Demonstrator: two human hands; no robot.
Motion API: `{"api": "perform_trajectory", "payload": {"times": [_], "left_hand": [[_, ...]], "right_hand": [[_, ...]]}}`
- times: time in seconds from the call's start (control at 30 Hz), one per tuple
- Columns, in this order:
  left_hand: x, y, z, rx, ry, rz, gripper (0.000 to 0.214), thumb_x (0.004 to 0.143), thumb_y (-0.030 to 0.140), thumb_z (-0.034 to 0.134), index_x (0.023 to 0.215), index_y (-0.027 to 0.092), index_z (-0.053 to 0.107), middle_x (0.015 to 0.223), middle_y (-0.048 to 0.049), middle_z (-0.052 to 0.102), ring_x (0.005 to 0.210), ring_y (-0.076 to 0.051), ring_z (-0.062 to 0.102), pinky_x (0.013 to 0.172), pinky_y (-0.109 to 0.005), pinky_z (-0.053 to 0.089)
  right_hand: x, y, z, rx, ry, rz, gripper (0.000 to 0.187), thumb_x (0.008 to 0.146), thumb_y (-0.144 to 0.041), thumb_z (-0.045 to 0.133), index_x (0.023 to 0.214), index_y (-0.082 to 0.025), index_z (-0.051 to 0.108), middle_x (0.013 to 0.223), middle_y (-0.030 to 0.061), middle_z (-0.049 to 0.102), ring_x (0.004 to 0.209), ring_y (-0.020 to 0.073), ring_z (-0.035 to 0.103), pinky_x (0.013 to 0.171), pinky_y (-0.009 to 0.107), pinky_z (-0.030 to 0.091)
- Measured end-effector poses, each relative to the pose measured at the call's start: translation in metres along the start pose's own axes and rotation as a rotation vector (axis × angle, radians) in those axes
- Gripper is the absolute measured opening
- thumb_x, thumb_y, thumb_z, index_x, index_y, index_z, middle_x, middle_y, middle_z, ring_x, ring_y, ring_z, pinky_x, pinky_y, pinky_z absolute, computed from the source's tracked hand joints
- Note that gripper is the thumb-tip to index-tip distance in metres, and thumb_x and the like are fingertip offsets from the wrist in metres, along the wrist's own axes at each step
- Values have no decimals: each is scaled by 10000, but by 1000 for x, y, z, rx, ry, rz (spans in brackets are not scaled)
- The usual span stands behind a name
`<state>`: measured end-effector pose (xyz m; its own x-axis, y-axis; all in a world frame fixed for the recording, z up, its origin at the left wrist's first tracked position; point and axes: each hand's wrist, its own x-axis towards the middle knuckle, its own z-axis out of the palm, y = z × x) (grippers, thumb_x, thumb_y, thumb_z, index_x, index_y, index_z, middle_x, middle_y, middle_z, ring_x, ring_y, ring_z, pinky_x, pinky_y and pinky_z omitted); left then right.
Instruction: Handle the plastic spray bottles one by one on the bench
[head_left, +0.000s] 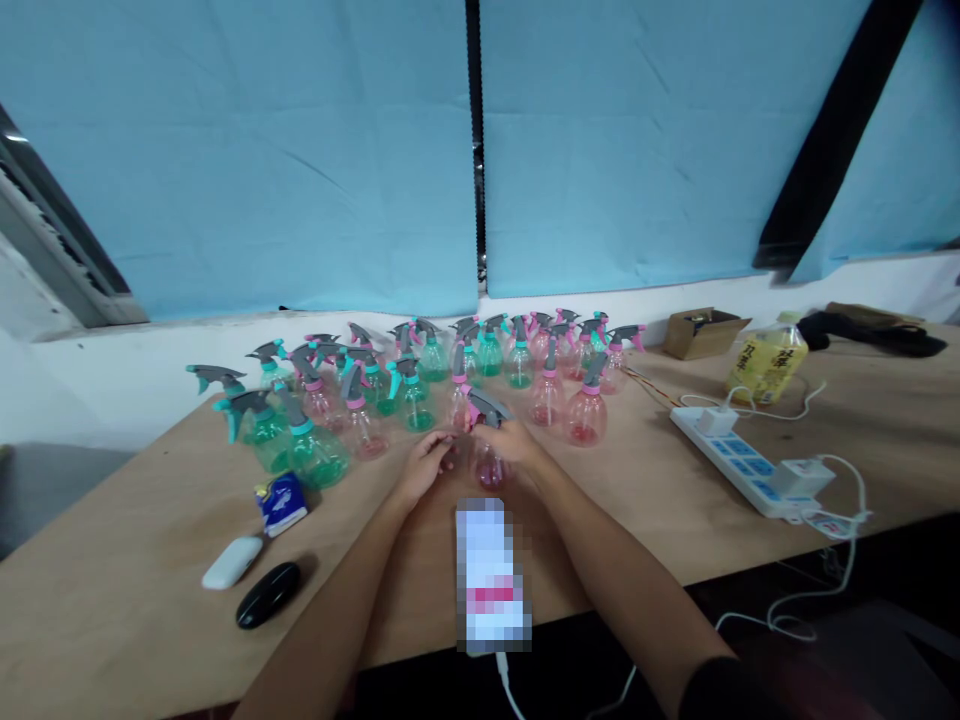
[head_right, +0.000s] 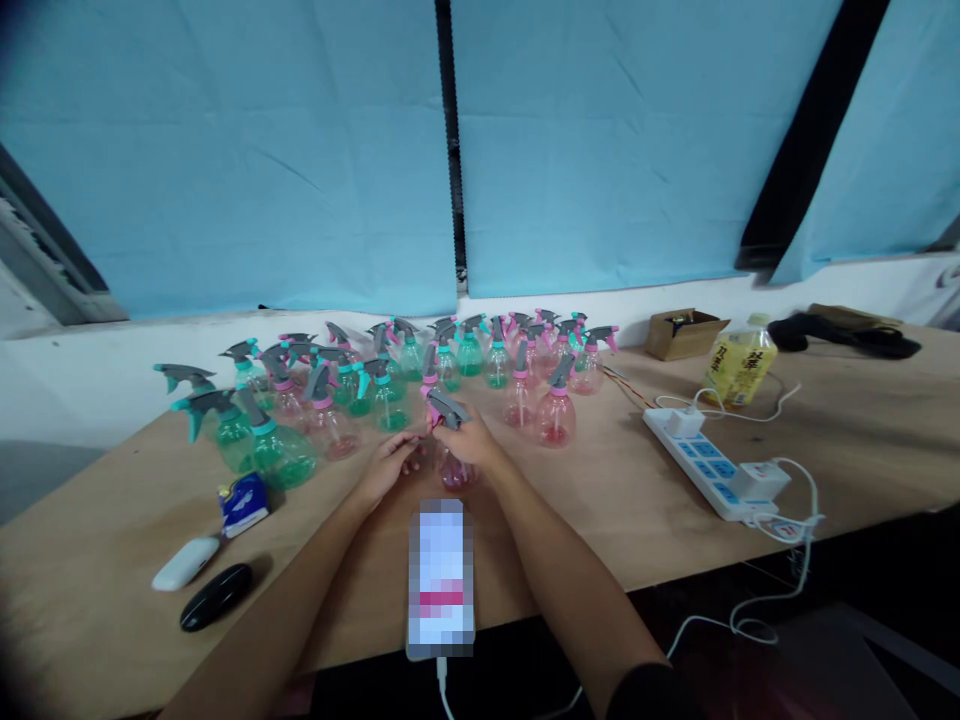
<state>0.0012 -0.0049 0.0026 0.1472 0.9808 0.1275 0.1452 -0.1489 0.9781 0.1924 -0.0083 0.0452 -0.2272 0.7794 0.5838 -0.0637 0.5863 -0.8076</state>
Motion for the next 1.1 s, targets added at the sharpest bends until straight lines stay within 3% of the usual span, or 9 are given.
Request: {"api": "perform_trajectory", "payload": {"times": [0.4, 0.63, 1.1], "left_hand": [[0, 1, 0, 42, -23, 6, 389, 785, 510, 603, 981, 181, 666, 794, -21, 672, 538, -106, 549, 501, -219, 338], [0, 0, -1, 57, -33, 12, 385, 793, 499, 594, 999, 180, 660, 811, -26, 673, 554, -109, 553, 507, -220, 348], [2, -4, -1, 90, -53, 22, 406, 805, 520, 577, 1018, 183, 653, 839, -34, 674, 571, -117, 551, 512, -222, 358]], "right_hand": [[-1, 8, 0, -14, 28, 27, 154, 714, -182, 578, 832, -176, 676, 752, -10, 619, 726, 131, 549, 736, 267, 449], [-3, 4, 1, -20, 113, 68, 154, 705, -190, 596, 831, -184, 685, 689, -22, 596, 648, 122, 513, 640, 246, 442], [-6, 6, 1, -49, 112, 83, 119, 742, -249, 598, 819, -172, 647, 731, -13, 592, 678, 124, 512, 660, 257, 442]]}}
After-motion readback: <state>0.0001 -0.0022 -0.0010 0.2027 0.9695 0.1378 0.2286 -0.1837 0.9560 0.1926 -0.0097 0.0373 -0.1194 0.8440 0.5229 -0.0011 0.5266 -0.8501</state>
